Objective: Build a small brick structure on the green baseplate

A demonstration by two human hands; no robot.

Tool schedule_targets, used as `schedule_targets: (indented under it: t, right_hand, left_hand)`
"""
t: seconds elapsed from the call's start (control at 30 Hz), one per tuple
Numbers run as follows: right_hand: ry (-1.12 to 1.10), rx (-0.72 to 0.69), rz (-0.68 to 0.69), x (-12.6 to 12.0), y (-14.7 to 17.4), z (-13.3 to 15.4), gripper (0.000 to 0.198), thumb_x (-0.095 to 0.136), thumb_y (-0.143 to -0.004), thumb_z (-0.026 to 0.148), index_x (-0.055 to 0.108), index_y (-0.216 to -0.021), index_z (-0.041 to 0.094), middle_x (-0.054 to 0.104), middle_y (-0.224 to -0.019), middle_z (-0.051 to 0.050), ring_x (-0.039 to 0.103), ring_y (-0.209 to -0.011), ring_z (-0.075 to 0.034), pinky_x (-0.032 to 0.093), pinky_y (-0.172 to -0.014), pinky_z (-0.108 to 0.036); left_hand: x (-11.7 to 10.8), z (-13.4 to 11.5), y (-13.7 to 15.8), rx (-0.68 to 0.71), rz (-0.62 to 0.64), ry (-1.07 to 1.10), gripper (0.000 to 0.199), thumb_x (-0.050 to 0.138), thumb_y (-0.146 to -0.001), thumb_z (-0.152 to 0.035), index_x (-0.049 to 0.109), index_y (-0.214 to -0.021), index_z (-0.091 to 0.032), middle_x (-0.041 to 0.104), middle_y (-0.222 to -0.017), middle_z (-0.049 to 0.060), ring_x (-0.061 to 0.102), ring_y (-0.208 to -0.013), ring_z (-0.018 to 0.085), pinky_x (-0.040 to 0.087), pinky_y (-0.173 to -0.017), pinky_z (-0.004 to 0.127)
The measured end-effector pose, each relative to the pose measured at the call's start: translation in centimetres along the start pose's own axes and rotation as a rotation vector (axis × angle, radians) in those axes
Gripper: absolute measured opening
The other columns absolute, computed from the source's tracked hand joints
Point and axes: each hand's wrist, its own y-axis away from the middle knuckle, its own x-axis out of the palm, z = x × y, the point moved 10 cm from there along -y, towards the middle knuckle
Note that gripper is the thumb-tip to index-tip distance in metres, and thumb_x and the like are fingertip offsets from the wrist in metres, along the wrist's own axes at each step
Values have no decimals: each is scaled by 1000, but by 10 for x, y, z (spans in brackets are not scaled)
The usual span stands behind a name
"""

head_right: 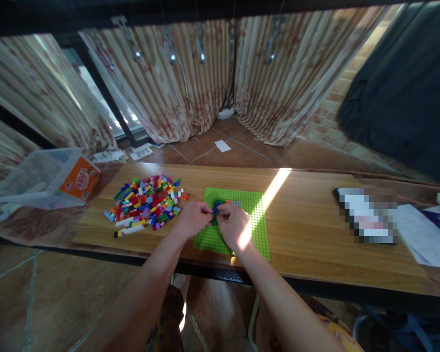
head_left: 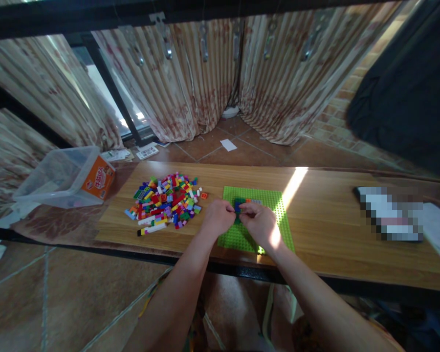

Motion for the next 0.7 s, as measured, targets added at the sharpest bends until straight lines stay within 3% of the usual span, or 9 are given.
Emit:
schedule_targets:
  t: [0.27,0.5,0.7]
  right_hand:
    - [16,111,70,6,-6,-11,29,61,-69,17,71,-96,20,74,-76,0,68,-73,-16,51,-68,-25]
    - [64,110,65,2,-7,-2,26,61,-69,15,71,-93,19,74,-77,-1,69,-76,-17,52,-74,-26]
    - [-197,200,122,14,-8,-23,25,64,-69,16,65,-94,18,71,-71,1,68,-62,-14,55,-60,-24]
  left_hand:
    - [10,14,-6,-69,29,75,16,61,-70,-14,75,-77,-13,71,-64,6,66,-63,16,51,-65,25]
    - [17,23,-8,-121,60,124,14,59,-71,-14,72,-74,-13,68,-56,4,63,-52,13,48,-52,21]
    - [16,19,-7,-75,101,170,12,57,-73,-13,69,-71,-12,67,-56,3,62,-50,12,47,-49,19]
